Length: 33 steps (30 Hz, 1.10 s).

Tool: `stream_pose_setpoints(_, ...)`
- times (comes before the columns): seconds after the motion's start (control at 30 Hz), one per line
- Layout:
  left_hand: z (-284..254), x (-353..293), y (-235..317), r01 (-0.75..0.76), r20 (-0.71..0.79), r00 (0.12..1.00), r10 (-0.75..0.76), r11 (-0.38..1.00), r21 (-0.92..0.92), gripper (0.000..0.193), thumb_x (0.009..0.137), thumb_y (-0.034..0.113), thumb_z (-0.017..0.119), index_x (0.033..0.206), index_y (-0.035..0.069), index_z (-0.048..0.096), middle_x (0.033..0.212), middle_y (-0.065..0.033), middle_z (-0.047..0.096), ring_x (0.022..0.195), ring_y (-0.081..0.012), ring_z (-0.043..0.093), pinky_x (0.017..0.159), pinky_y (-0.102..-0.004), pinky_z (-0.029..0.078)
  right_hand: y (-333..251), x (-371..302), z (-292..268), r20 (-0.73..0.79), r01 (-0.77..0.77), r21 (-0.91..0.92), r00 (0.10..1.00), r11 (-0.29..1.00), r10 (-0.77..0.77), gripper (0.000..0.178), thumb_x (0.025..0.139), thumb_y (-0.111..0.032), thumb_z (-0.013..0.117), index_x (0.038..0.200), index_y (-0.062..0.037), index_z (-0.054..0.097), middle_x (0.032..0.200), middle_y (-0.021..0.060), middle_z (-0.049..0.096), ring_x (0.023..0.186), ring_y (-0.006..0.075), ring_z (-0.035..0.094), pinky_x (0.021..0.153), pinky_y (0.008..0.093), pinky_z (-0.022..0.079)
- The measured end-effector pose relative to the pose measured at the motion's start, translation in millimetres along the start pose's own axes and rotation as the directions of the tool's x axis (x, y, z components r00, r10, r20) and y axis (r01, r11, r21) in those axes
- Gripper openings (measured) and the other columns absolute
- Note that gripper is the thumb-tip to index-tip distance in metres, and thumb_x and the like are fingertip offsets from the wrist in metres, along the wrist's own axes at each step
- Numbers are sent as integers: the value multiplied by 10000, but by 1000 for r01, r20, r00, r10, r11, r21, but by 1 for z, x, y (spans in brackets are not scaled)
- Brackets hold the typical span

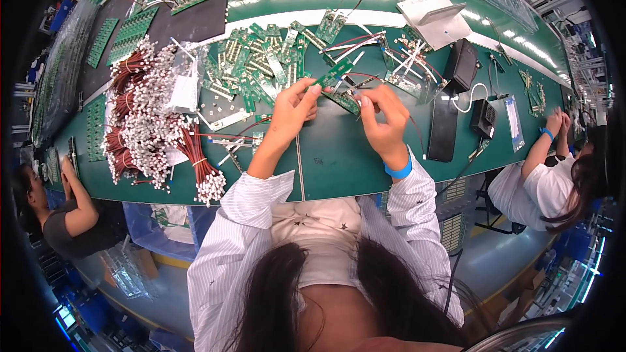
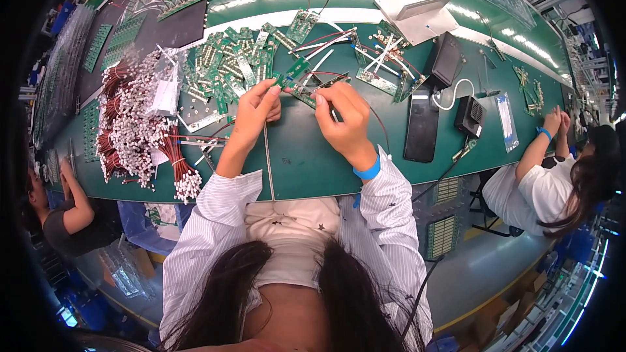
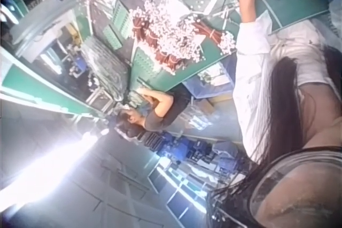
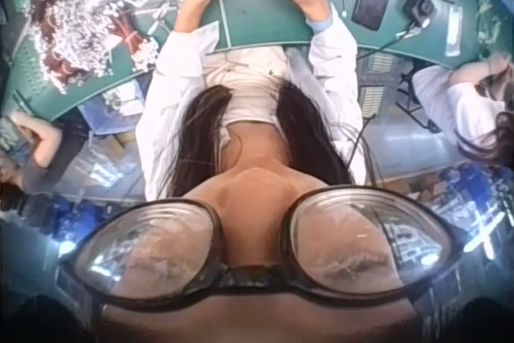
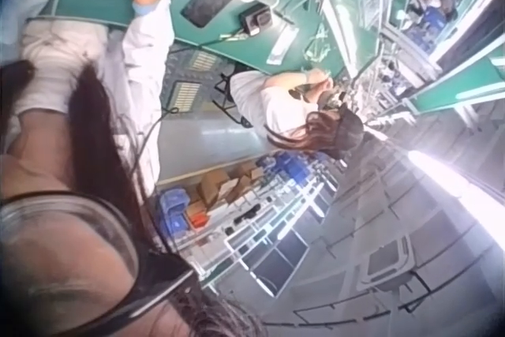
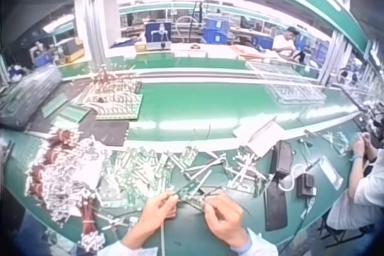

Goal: The person attaches wires and connectors to printed circuit boards by hand at an assembly line.

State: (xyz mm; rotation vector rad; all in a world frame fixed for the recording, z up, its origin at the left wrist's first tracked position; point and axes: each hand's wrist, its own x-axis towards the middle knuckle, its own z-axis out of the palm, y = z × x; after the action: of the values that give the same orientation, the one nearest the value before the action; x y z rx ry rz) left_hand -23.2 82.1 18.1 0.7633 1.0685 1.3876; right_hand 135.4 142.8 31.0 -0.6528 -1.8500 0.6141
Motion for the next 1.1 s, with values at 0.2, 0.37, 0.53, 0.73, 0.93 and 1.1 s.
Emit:
stream_pose_setpoints(0.2, -12, 0, -5, 65, 100, 993, -69, 997, 42, 242, 887, 221, 394, 795, 17, 488, 538, 69, 304, 456, -24, 248, 427, -183, 198, 0, 2, -8, 68, -42, -121, 996, 992, 51, 83, 611, -12, 567, 584, -28, 490, 499, 55, 428, 422, 192, 410, 408, 290, 304)
stream_pose_setpoints(0.37, -12, -1, -9, 33, -9, 999, -32, 983, 179, 230, 875, 212, 374, 848, 18, 497, 626, 33, 407, 559, -39, 370, 476, -190, 271, 0, 4, -11, 84, 44, -79, 996, 996, -37, 86, 569, -18, 550, 559, -36, 466, 490, 60, 420, 419, 214, 409, 412, 302, 311)
stream_pose_setpoints(0.53, -10, -3, -7, 45, -8, 999, -44, 967, 251, 148, 852, 137, 429, 885, 19, 511, 683, 27, 443, 598, -33, 375, 500, -192, 290, -1, 3, -11, 110, 45, -90, 993, 995, -35, 87, 552, -30, 544, 548, -36, 458, 492, 65, 428, 425, 216, 417, 421, 306, 319)
stream_pose_setpoints(0.73, -5, -4, -3, -20, -14, 999, 30, 883, 469, 118, 835, 99, 441, 867, 17, 518, 627, 30, 426, 568, -37, 341, 489, -206, 273, 3, 3, -10, 202, -11, -140, 979, 990, 40, 70, 583, -67, 544, 557, -52, 481, 483, 52, 437, 436, 213, 422, 447, 302, 325)
stream_pose_setpoints(0.93, -9, -2, -10, -31, -21, 999, 49, 862, 505, 111, 830, 90, 435, 843, 19, 521, 589, 7, 413, 536, -53, 334, 474, -224, 267, -1, 2, -7, 358, -301, -65, 883, 951, 304, 111, 645, -82, 522, 584, -18, 456, 489, 69, 397, 447, 208, 348, 484, 315, 294)
stream_pose_setpoints(1.1, -2, -3, -8, -99, -47, 985, 165, 773, 627, 113, 834, 95, 438, 855, 15, 515, 583, -40, 438, 502, -72, 353, 458, -246, 284, 0, -1, -5, 381, -305, -135, 862, 943, 333, 109, 659, -105, 523, 604, -17, 490, 506, 73, 430, 469, 208, 381, 512, 318, 321)
